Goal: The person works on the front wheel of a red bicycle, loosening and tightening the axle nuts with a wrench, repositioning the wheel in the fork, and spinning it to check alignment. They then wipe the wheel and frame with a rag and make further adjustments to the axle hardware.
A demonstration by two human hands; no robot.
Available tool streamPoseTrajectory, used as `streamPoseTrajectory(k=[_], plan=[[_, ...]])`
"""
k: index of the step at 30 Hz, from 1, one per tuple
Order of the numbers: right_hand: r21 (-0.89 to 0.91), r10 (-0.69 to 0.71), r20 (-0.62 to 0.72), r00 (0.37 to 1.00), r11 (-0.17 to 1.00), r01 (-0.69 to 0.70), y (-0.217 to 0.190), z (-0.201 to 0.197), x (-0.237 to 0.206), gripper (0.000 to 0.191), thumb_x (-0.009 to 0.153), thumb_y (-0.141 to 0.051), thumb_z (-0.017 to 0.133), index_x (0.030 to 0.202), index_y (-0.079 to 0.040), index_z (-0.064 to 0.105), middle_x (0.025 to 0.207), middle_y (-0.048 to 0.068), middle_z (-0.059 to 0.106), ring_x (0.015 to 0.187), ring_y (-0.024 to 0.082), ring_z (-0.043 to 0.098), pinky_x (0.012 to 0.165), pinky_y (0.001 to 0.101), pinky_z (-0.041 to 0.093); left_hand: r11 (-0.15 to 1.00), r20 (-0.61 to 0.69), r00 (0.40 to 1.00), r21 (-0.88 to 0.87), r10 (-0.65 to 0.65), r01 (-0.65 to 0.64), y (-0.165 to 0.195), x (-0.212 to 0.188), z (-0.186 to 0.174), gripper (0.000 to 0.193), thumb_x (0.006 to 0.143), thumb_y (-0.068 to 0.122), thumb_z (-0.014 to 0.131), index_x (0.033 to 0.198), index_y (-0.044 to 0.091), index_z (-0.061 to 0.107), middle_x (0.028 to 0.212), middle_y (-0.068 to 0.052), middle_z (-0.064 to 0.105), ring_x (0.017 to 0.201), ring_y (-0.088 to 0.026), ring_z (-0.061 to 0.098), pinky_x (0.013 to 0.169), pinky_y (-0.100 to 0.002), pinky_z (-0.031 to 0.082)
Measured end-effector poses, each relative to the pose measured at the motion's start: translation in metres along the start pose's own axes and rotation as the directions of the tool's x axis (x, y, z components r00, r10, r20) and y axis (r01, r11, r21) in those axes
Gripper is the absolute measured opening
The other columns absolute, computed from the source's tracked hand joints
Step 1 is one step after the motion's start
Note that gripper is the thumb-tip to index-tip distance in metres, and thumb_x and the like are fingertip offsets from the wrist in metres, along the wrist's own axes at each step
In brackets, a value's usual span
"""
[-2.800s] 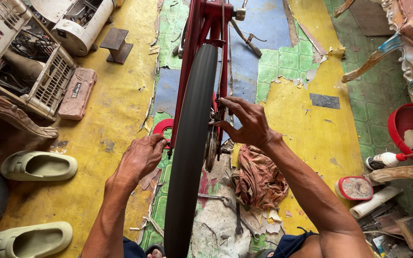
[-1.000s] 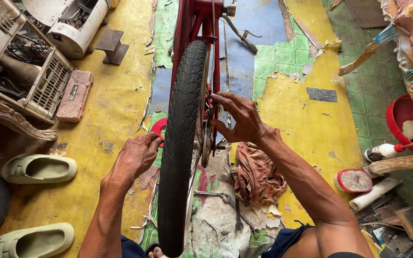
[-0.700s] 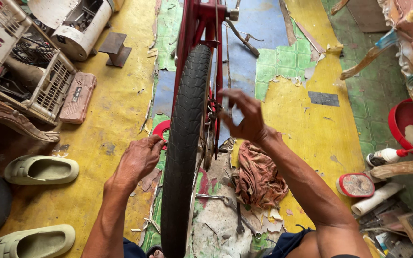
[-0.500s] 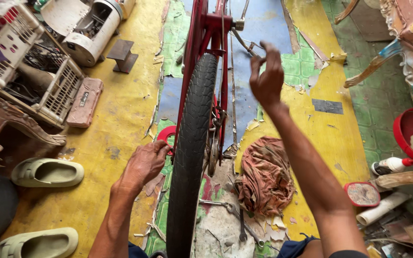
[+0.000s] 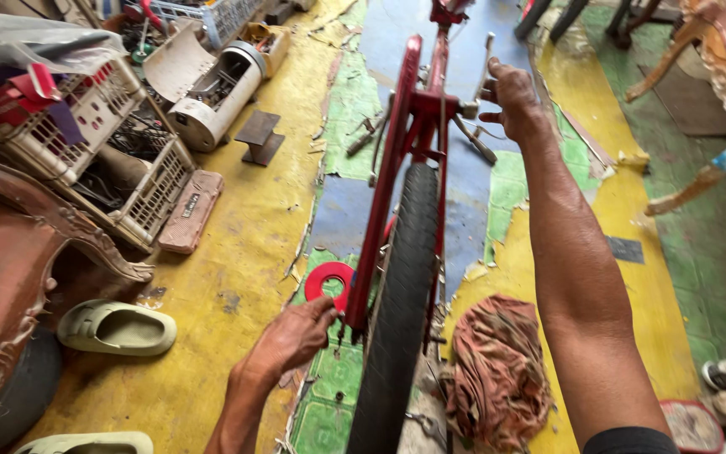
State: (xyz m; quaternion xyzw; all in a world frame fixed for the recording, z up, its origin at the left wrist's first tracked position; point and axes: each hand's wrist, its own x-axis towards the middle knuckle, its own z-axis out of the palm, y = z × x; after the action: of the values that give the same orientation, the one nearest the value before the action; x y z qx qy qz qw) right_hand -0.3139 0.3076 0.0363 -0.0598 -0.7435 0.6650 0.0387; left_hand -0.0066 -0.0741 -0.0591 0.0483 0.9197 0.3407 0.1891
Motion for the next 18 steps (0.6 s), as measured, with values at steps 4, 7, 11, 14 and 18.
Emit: streamPoseTrajectory(k=[4, 7, 11, 14, 18], plan=[[0.245, 0.051, -0.001, 0.999, 0.968, -0.049, -0.015, 0.015, 0.030, 0.065, 0.098, -0.056, 0.043, 0.140, -0.006, 0.047, 0.108, 0.015, 0.067, 0.103, 0.027, 0.066, 0.088, 0.0563, 0.047, 0.994, 0.049, 0.998, 0.109, 0.027, -0.032, -0.009, 0.008, -0.003, 0.036, 0.103, 0.039, 0.045, 0.121, 0.011, 0.058, 0.104, -0.023, 0.070, 0.099, -0.043, 0.065, 0.086, -0.054, 0.049], [0.259, 0.137, -0.064, 0.989, 0.959, -0.116, -0.026, 0.016, 0.042, 0.072, 0.097, -0.060, 0.047, 0.136, 0.001, 0.045, 0.105, 0.018, 0.068, 0.099, 0.027, 0.065, 0.090, 0.0580, 0.047, 0.992, 0.032, 0.996, 0.090, 0.086, -0.088, -0.013, 0.010, -0.002, 0.034, 0.102, 0.038, 0.047, 0.116, 0.010, 0.058, 0.098, -0.022, 0.071, 0.096, -0.043, 0.064, 0.083, -0.055, 0.047], [0.246, 0.177, -0.121, 0.977, 0.959, -0.143, -0.033, 0.015, 0.044, 0.073, 0.092, -0.063, 0.050, 0.125, 0.002, 0.058, 0.098, 0.018, 0.069, 0.094, 0.028, 0.064, 0.090, 0.0550, 0.047, 0.999, 0.110, 0.994, -0.040, 0.025, -0.021, -0.012, 0.006, -0.007, 0.034, 0.104, 0.037, 0.045, 0.108, 0.008, 0.060, 0.083, -0.018, 0.073, 0.089, -0.037, 0.069, 0.083, -0.050, 0.048], [0.273, 0.189, -0.151, 0.970, 0.951, -0.143, -0.038, 0.020, 0.045, 0.070, 0.088, -0.068, 0.049, 0.111, -0.004, 0.063, 0.089, 0.013, 0.068, 0.091, 0.027, 0.064, 0.088, 0.0570, 0.039, 0.994, 0.094, 0.996, -0.110, 0.006, 0.004, -0.010, 0.003, -0.013, 0.032, 0.102, 0.036, 0.046, 0.106, 0.008, 0.062, 0.079, -0.015, 0.072, 0.086, -0.033, 0.070, 0.081, -0.047, 0.050], [0.252, 0.092, -0.189, 0.978, 0.967, -0.043, -0.040, 0.015, 0.034, 0.068, 0.087, -0.070, 0.040, 0.100, -0.010, 0.068, 0.085, 0.007, 0.073, 0.092, 0.023, 0.063, 0.086, 0.0571, 0.034, 0.985, 0.082, 0.995, -0.172, 0.050, -0.036, -0.010, 0.000, -0.011, 0.033, 0.103, 0.034, 0.048, 0.101, 0.005, 0.064, 0.077, -0.014, 0.074, 0.081, -0.029, 0.071, 0.079, -0.044, 0.052]])
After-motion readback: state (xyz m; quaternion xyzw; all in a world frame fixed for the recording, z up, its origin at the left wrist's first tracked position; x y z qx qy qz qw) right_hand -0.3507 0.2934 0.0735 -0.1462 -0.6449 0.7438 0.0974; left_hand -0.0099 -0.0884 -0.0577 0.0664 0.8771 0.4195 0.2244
